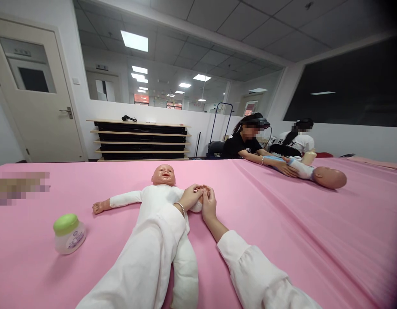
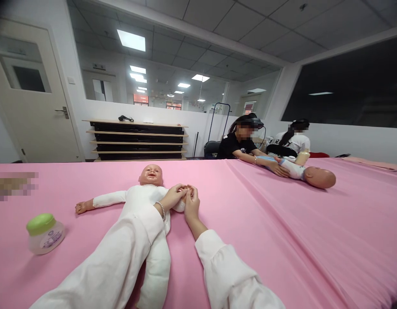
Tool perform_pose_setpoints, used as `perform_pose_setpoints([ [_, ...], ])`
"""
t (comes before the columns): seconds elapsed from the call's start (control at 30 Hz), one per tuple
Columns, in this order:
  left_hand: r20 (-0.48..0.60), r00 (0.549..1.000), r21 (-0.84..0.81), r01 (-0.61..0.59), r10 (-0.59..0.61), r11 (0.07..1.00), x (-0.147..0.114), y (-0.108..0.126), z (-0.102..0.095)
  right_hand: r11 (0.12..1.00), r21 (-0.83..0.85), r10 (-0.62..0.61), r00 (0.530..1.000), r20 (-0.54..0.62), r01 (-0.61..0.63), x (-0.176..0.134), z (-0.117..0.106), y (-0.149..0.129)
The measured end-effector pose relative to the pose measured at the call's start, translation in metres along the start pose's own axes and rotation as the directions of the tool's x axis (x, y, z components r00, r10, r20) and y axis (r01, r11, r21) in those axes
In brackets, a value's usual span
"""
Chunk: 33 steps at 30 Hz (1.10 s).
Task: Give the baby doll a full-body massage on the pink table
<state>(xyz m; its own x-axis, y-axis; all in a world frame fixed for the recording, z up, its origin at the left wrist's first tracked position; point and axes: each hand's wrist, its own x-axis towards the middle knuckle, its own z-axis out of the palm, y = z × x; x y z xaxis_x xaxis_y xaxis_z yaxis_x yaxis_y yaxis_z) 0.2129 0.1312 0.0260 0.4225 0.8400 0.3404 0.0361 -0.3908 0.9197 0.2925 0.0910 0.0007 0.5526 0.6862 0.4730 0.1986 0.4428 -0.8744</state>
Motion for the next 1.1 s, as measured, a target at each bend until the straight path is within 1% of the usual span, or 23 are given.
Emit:
perform_pose_setpoints([
  [0.13, 0.027, 1.000, 0.014, 0.002, -0.003, 1.000, -0.002, -0.001, 0.002, 0.996, 0.057, 0.072, 0.996, -0.051, -0.069, 0.005, -0.001, -0.001],
  [0.23, -0.002, 1.000, 0.058, 0.017, -0.017, 0.998, -0.002, -0.001, 0.000, 0.994, 0.057, 0.098, 0.994, -0.038, -0.096, 0.004, -0.001, -0.002],
  [0.3, -0.046, 0.999, 0.092, 0.022, -0.017, 0.996, -0.001, -0.001, -0.003, 0.999, 0.000, 0.049, 0.999, -0.009, -0.049, 0.000, 0.000, -0.002],
  [0.4, -0.106, 0.994, 0.133, 0.025, -0.010, 0.991, 0.001, 0.000, -0.007, 0.992, -0.108, -0.056, 0.997, 0.061, 0.062, -0.008, 0.002, -0.004],
  [0.5, -0.120, 0.993, 0.147, 0.028, -0.011, 0.989, 0.001, 0.000, -0.007, 0.980, -0.170, -0.084, 0.989, 0.118, 0.103, -0.010, 0.001, -0.007],
  [0.57, -0.100, 0.995, 0.139, 0.021, -0.007, 0.990, 0.001, 0.000, -0.005, 0.980, -0.183, -0.066, 0.993, 0.095, 0.082, -0.008, 0.000, -0.008],
  [0.7, -0.016, 1.000, 0.122, -0.012, 0.014, 0.992, -0.002, -0.002, 0.000, 0.991, -0.122, 0.058, 0.998, -0.022, -0.060, 0.002, -0.003, -0.006],
  [0.77, 0.003, 1.000, 0.130, -0.020, 0.020, 0.991, -0.002, -0.004, 0.001, 0.992, -0.072, 0.102, 0.994, -0.031, -0.104, 0.005, -0.004, -0.005],
  [0.83, 0.000, 1.000, 0.141, -0.024, 0.024, 0.990, -0.003, -0.005, 0.001, 0.993, -0.038, 0.109, 0.994, -0.025, -0.110, 0.006, -0.004, -0.004],
  [0.9, -0.014, 0.999, 0.158, -0.029, 0.032, 0.987, -0.003, -0.005, 0.000, 0.995, -0.034, 0.095, 0.995, -0.018, -0.095, 0.004, -0.004, -0.002],
  [0.97, -0.036, 0.999, 0.178, -0.032, 0.039, 0.984, -0.003, -0.003, -0.002, 0.996, -0.071, 0.056, 0.998, -0.007, -0.056, 0.000, -0.003, -0.001],
  [1.1, -0.077, 0.996, 0.195, -0.031, 0.047, 0.980, -0.002, 0.001, -0.006, 0.982, -0.171, -0.059, 0.993, 0.099, 0.075, -0.008, -0.003, -0.001],
])
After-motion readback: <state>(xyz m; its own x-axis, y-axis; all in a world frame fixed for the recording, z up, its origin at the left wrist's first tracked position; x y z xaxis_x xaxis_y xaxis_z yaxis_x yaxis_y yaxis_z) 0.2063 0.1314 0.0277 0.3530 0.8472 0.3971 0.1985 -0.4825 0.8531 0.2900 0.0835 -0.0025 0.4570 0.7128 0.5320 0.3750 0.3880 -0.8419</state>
